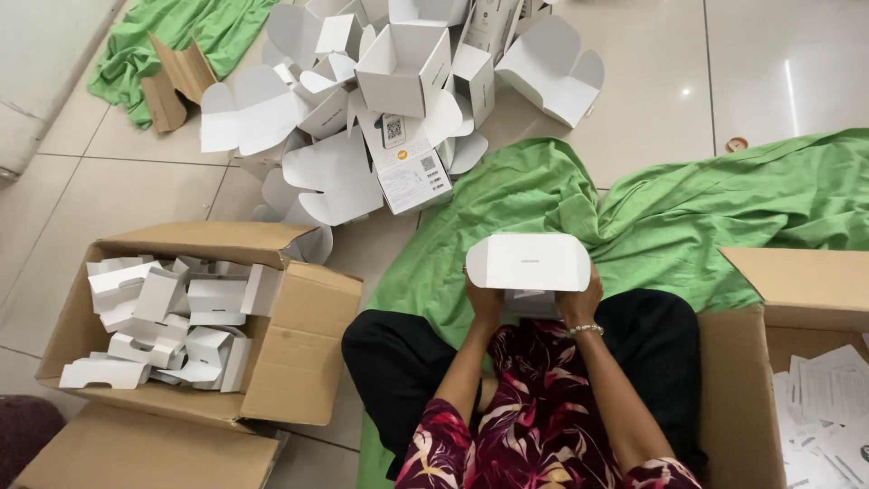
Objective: The person sits on the floor and packs small white boxes. They place a paper insert and a white plastic tray into each box, close the lid, and toss the finished box aside. The person repeats this process continuously.
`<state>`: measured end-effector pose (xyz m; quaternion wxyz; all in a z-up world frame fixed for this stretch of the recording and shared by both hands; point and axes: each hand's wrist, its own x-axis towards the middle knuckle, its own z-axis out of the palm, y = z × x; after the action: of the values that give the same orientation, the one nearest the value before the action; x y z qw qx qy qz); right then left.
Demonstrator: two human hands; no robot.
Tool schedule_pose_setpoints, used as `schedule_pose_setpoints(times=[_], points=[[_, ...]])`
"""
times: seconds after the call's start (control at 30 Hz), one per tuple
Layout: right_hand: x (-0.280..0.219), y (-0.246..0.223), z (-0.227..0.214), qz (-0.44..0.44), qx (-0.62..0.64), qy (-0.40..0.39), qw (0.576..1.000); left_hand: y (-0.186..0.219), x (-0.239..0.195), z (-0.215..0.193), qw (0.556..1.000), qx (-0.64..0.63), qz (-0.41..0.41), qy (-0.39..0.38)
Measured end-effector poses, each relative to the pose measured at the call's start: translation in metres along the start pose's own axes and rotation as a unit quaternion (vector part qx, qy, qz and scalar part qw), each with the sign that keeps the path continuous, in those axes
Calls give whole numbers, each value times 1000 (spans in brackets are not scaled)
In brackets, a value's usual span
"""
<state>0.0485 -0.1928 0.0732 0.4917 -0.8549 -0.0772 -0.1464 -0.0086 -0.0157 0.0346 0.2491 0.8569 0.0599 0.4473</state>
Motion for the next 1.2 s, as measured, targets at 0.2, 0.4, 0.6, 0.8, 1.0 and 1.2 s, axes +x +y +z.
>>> schedule_pose_setpoints(times=[0.2,0.4,0.6,0.8,1.0,1.2], points=[[-5,4,-2,24,-6,-19,1000,-46,-37,30,985,-40,-112,-123],[22,137,9,3,14,-175,984,-90,-12,11,949,-130,-90,-272],[113,55,-72,209,62,-135,966,-198,22,14,771,-105,-209,-592],[119,5,-51,316,-1,-385,867,-89,93,-10,701,-239,-486,-463],[48,48,-19,352,-66,-486,797,-92,18,5,761,-189,-298,-545],[18,55,-9,293,39,-490,820,-95,-17,-7,697,-248,-433,-515]])
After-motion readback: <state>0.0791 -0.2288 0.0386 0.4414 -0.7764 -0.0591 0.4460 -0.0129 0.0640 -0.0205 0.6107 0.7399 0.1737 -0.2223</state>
